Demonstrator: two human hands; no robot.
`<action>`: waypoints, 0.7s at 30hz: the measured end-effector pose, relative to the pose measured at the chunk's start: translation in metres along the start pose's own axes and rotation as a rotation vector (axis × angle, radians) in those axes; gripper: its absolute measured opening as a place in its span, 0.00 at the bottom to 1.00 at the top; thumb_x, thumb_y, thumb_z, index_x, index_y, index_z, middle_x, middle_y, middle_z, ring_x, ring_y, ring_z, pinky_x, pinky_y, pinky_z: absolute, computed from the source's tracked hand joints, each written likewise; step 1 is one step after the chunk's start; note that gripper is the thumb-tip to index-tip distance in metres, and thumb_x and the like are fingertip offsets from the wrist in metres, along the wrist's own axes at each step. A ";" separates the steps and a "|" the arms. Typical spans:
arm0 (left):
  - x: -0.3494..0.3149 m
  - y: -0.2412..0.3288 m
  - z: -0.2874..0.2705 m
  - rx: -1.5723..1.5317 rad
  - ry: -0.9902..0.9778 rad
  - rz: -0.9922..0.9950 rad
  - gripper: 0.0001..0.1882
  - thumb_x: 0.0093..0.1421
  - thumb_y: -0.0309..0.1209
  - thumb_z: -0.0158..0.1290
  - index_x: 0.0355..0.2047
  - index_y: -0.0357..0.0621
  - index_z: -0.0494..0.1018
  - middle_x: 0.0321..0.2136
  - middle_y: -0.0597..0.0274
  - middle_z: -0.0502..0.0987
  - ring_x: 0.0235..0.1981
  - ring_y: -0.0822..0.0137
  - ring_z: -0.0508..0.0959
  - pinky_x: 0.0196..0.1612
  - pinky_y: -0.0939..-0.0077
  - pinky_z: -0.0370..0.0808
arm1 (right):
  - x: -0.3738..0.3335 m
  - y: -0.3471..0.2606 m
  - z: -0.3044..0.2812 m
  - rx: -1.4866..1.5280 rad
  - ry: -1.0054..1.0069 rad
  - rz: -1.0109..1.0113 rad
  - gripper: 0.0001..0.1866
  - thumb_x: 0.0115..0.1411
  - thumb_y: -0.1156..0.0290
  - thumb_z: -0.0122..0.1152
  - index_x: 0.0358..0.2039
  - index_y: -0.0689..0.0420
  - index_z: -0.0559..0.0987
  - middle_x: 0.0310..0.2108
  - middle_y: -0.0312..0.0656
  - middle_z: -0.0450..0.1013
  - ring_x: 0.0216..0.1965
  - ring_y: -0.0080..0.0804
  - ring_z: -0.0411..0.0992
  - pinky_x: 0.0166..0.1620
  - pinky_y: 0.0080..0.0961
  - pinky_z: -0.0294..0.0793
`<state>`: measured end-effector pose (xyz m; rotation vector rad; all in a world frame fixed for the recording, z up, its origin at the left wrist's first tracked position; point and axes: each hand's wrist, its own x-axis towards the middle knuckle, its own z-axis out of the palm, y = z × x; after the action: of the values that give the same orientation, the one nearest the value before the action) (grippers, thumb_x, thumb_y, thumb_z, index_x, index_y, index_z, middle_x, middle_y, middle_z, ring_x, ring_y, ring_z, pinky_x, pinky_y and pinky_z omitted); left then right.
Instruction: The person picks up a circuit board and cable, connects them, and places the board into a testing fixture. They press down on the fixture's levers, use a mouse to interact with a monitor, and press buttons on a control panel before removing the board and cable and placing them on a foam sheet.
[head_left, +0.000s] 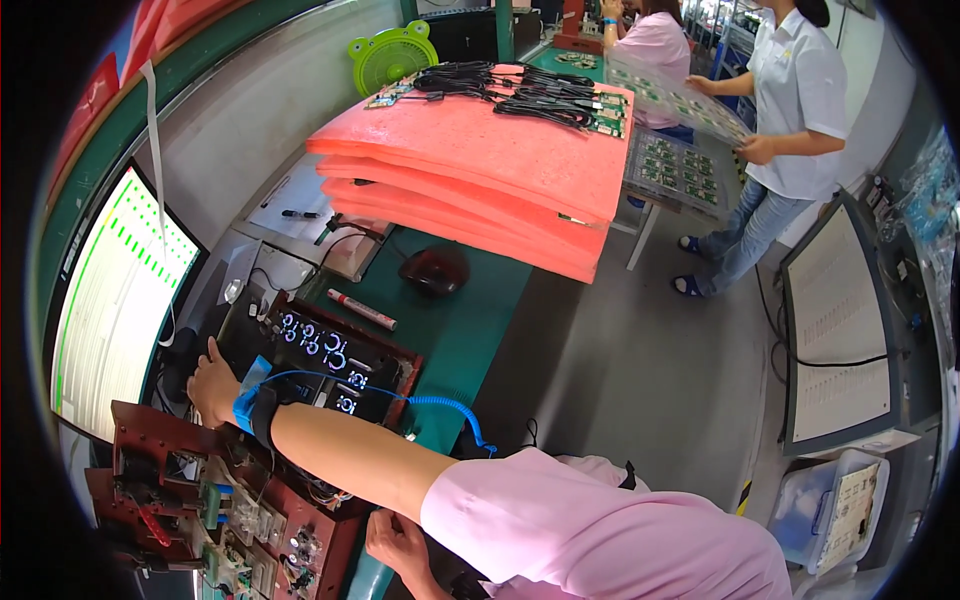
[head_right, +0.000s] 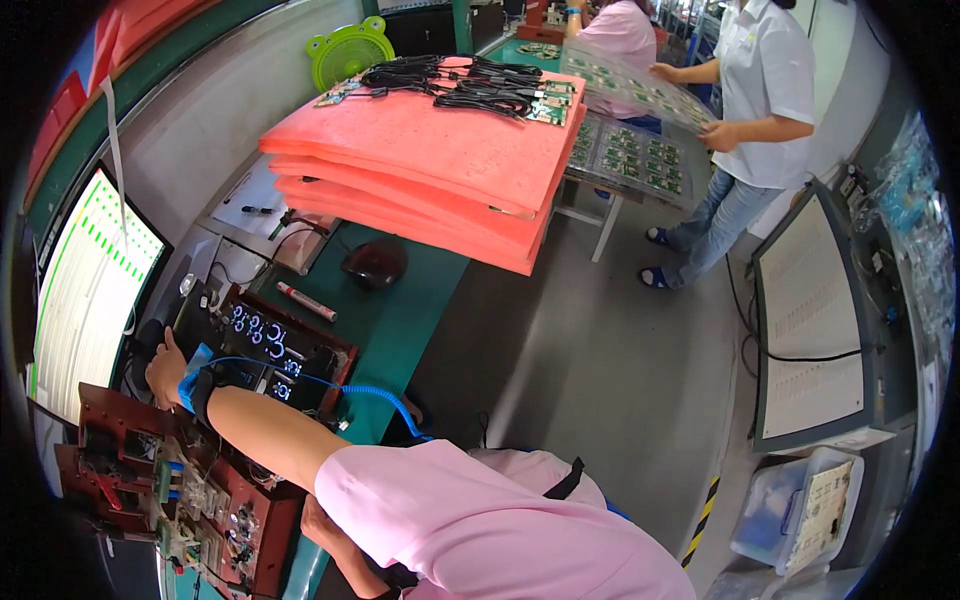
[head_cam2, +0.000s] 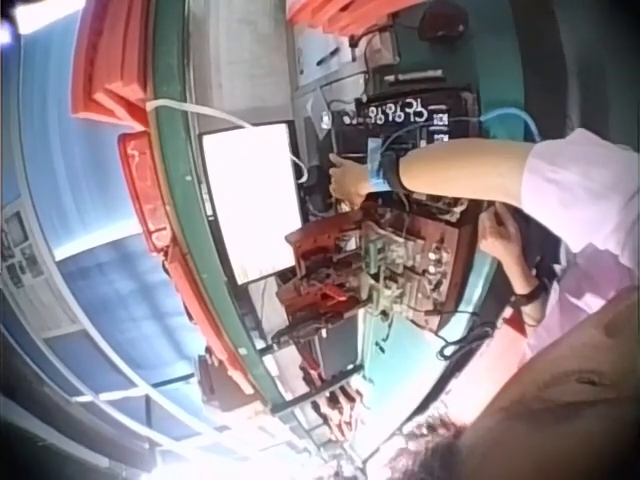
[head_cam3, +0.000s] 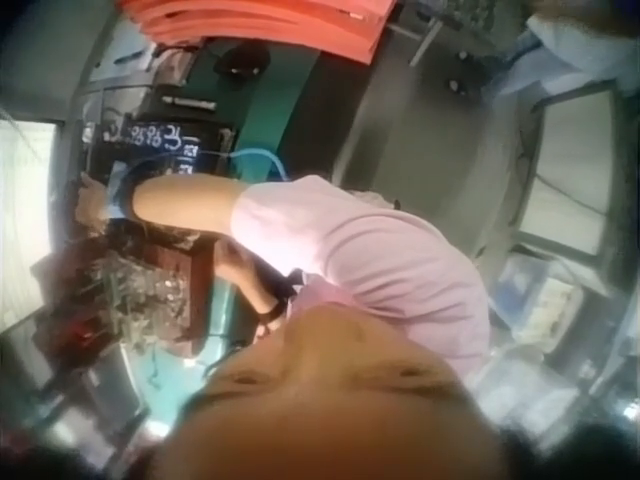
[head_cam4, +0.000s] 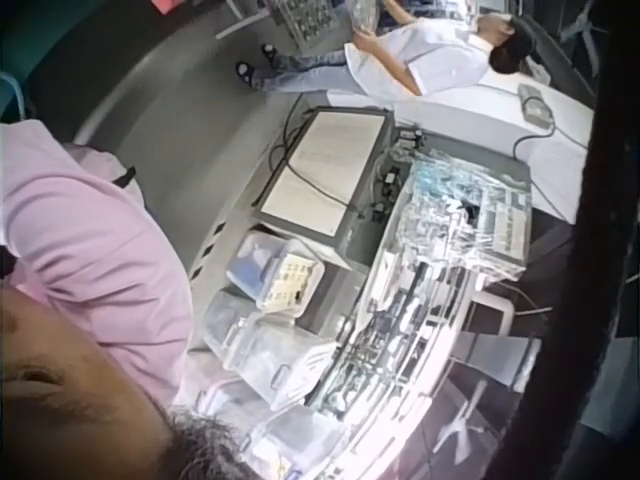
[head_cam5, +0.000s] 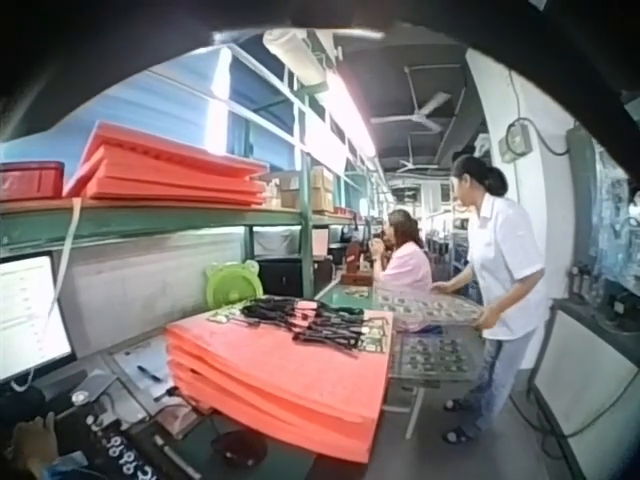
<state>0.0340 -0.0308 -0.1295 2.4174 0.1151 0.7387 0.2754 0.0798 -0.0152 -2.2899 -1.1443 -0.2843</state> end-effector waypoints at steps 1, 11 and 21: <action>-0.001 -0.001 0.000 0.006 -0.001 -0.004 0.07 0.44 0.21 0.50 0.15 0.36 0.63 0.11 0.54 0.63 0.14 0.54 0.65 0.17 0.63 0.58 | 0.000 -0.002 0.000 0.003 -0.002 -0.005 0.24 0.38 0.63 0.59 0.37 0.62 0.73 0.31 0.47 0.72 0.44 0.44 0.64 0.58 0.57 0.32; 0.003 0.006 0.003 -0.016 -0.012 -0.011 0.06 0.44 0.22 0.51 0.15 0.38 0.65 0.12 0.55 0.65 0.14 0.54 0.66 0.18 0.64 0.61 | 0.007 0.000 0.004 -0.128 0.056 0.073 0.22 0.40 0.61 0.57 0.36 0.58 0.76 0.32 0.43 0.73 0.47 0.45 0.63 0.57 0.55 0.38; 0.005 0.010 -0.005 0.060 0.004 0.015 0.09 0.45 0.28 0.57 0.15 0.43 0.68 0.13 0.60 0.68 0.15 0.59 0.69 0.18 0.69 0.65 | -0.015 0.008 -0.022 -0.238 -0.026 -0.036 0.21 0.47 0.59 0.50 0.38 0.60 0.72 0.44 0.48 0.68 0.50 0.44 0.62 0.56 0.55 0.43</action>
<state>0.0346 -0.0353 -0.1182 2.4762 0.1228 0.7568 0.2740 0.0535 -0.0071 -2.4863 -1.2219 -0.4264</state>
